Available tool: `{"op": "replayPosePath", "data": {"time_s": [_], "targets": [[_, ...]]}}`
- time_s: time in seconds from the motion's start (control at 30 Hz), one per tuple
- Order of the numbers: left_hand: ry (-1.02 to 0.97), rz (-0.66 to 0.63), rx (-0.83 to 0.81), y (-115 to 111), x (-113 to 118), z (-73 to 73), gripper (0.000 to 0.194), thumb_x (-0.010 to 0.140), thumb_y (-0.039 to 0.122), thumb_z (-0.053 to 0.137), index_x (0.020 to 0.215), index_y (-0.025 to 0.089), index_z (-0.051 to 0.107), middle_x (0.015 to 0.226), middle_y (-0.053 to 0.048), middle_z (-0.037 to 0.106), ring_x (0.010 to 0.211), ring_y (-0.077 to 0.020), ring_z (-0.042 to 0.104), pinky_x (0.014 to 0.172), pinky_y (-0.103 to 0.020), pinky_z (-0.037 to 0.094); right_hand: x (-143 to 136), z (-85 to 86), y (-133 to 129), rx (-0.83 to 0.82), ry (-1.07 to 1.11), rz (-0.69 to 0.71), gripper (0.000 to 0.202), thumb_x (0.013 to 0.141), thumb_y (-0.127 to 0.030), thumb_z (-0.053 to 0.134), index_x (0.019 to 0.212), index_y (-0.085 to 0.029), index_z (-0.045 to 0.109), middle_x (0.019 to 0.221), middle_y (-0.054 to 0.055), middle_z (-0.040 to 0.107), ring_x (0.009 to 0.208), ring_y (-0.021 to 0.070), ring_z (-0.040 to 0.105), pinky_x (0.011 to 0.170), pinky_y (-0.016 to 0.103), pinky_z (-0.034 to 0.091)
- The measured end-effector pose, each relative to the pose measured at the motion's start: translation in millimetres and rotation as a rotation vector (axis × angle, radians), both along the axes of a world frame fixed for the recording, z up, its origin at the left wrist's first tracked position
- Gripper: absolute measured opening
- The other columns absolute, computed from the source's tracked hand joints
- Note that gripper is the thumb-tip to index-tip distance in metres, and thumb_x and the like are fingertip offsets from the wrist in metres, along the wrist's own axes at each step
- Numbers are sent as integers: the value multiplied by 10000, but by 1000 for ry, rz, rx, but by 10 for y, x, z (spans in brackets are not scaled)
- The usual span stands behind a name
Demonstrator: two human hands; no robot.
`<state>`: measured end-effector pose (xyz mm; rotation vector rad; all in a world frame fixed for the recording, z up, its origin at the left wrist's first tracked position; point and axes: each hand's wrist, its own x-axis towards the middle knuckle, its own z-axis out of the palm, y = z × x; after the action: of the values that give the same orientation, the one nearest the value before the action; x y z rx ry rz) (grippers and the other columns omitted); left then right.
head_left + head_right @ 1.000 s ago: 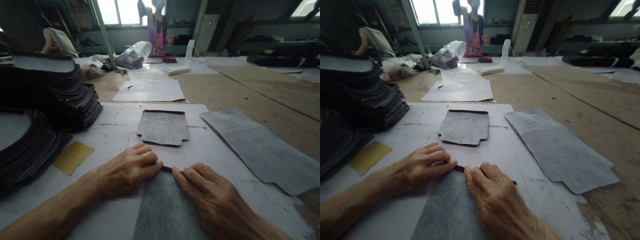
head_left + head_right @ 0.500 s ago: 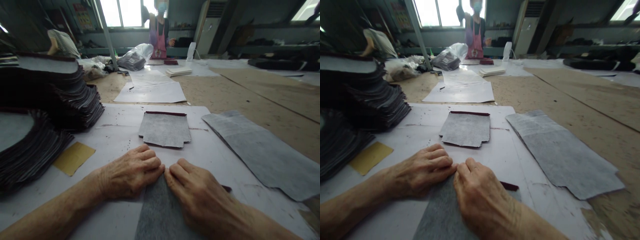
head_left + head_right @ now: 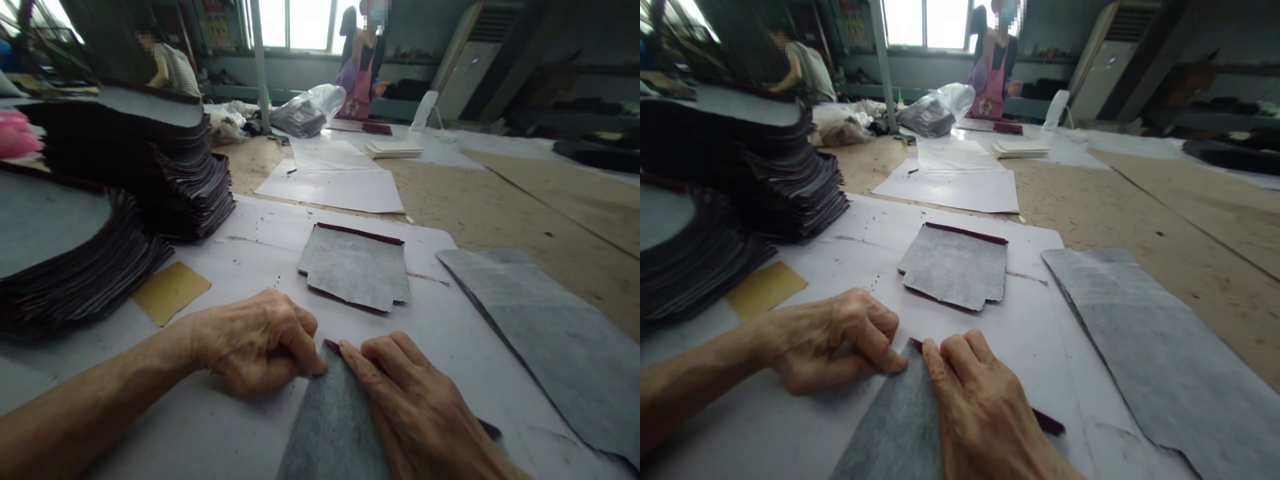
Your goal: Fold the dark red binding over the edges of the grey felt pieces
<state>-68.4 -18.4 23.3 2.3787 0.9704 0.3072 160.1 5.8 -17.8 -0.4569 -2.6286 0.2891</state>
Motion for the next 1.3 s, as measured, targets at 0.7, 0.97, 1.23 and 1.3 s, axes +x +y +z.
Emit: {"op": "replayPosePath", "data": {"time_s": [0.7,0.97,1.23,1.3], "targets": [[65,-7,110,-2,13,-17,213,697,45,474,691,183,636,598,27,496,530,-80,466,522,-181,372,-68,117,-3,-79,19,-93,445,755,-24,361,1137,-174,534,831,70,490,756,173,487,599,304,478],[-256,117,-24,25,11,-79,167,737,145,547,832,133,683,749,-21,566,565,-75,499,529,-184,414,6,161,-8,-197,-73,-356,54,742,-119,518,738,-168,496,739,40,527,713,190,507,612,330,425],[-261,226,152,-10,275,-238,218,874,252,450,848,162,647,755,-28,603,666,-108,565,622,-216,433,81,-49,62,3,132,-215,178,683,-23,447,712,-193,405,678,-7,502,592,114,488,519,212,356],[-233,227,274,-28,336,-274,260,871,245,410,752,158,625,663,-23,587,618,-115,551,608,-232,413,74,-109,104,56,163,-200,172,692,-42,461,774,-191,437,676,-17,504,570,104,487,517,201,358]]}}
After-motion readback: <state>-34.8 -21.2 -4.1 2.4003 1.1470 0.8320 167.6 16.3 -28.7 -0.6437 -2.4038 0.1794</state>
